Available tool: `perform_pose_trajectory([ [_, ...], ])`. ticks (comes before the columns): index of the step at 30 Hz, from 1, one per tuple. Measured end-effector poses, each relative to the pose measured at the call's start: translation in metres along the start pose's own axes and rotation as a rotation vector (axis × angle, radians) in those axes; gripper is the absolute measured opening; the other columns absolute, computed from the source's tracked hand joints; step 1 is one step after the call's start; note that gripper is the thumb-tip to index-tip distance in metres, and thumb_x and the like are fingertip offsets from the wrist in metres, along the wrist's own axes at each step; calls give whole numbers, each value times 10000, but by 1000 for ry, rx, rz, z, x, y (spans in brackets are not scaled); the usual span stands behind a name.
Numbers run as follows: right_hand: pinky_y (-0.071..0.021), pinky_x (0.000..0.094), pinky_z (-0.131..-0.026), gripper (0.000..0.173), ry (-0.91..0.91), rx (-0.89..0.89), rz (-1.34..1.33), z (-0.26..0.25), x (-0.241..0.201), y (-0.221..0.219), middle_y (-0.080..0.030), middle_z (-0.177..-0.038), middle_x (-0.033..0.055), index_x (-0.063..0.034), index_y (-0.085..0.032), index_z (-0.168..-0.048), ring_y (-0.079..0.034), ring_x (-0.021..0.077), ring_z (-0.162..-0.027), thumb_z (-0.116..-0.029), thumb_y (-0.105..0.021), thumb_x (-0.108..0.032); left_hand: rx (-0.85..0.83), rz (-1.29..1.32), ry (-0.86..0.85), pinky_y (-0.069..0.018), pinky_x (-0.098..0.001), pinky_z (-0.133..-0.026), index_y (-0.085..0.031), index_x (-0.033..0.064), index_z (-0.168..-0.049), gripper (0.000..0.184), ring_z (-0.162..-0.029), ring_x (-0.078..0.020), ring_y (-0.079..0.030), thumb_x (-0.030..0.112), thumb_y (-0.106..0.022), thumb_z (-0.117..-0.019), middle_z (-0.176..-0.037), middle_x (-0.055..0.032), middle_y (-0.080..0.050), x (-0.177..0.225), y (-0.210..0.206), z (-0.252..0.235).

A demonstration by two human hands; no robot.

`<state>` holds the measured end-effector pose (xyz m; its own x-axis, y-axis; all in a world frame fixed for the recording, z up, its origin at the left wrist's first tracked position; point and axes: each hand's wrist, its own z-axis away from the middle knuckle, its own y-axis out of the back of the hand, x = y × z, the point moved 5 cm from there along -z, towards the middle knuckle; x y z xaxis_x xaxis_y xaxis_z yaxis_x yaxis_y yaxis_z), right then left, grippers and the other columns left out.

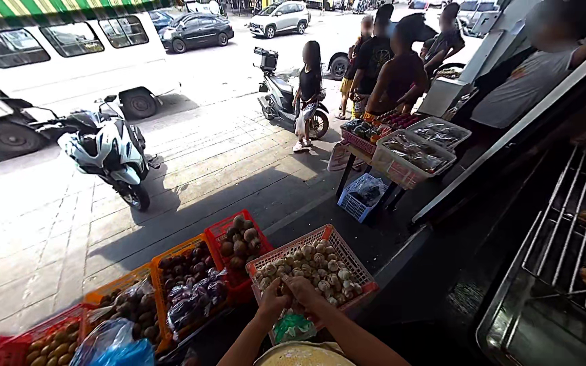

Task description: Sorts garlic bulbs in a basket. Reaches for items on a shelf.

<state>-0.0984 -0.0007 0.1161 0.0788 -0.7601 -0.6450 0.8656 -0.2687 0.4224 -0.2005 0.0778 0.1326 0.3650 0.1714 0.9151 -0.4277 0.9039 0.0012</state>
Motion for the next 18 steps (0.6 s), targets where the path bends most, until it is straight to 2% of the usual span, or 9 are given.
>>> perform_pose_trajectory([
  [2,-490,582,-961,696,23,38,3,-3,-1,-2,-693,-1113,241,36,-708,-1057,-662,366,-1085,-1069,-369,-571,-11,32,4,-595,-369,-831,-546,-46,-1341,461,-917,-198,-692,23,-718,-919,-1128,-179,-667,-2,-2,2],
  [4,-476,575,-971,598,49,69,-26,-4,-2,-1,-689,-1099,245,51,-707,-1036,-649,366,-1094,-1093,-384,-448,-26,77,6,-597,-361,-838,-529,-51,-1369,496,-927,-197,-693,28,-728,-922,-1156,-184,-660,-1,-3,5],
  [7,-456,560,-1017,507,59,92,-10,4,-9,3,-673,-1173,263,63,-696,-1118,-626,373,-1156,-1109,-349,-306,-62,167,24,-607,-362,-835,-484,-42,-1421,563,-932,-208,-706,-51,-706,-903,-1195,-190,-656,0,-7,7],
  [9,-462,552,-1016,488,55,112,-14,3,-10,3,-672,-1175,266,65,-692,-1123,-629,373,-1156,-1106,-345,-277,-75,227,47,-608,-377,-845,-460,-29,-1438,592,-948,-226,-707,-99,-683,-894,-1217,-198,-647,-1,-10,8],
  [12,-480,538,-994,525,53,104,-52,-1,-10,2,-672,-1145,268,69,-680,-1117,-644,367,-1115,-1125,-330,-321,-68,331,96,-595,-394,-851,-379,-10,-1497,637,-966,-242,-689,-102,-614,-912,-1246,-209,-615,-3,-10,7],
  [14,-485,532,-985,522,96,101,-109,-8,-7,-1,-668,-1121,275,84,-668,-1122,-647,365,-1086,-1132,-324,-308,-76,392,109,-578,-378,-815,-350,8,-1493,590,-928,-223,-669,10,-557,-941,-1176,-178,-614,-4,-9,5],
  [16,-485,525,-995,459,167,110,-135,-11,-4,-3,-662,-1129,281,96,-648,-1156,-642,362,-1091,-1121,-342,-244,-89,388,116,-565,-372,-823,-364,15,-1465,448,-940,-209,-657,179,-491,-1068,-1164,-162,-612,-3,-10,4],
  [18,-476,522,-1011,375,232,132,-95,-10,-5,-3,-645,-1153,294,111,-613,-1205,-629,373,-1113,-1095,-380,-161,-49,317,139,-566,-369,-806,-398,20,-1432,398,-924,-205,-659,265,-411,-1119,-1149,-160,-618,-4,-10,2],
])
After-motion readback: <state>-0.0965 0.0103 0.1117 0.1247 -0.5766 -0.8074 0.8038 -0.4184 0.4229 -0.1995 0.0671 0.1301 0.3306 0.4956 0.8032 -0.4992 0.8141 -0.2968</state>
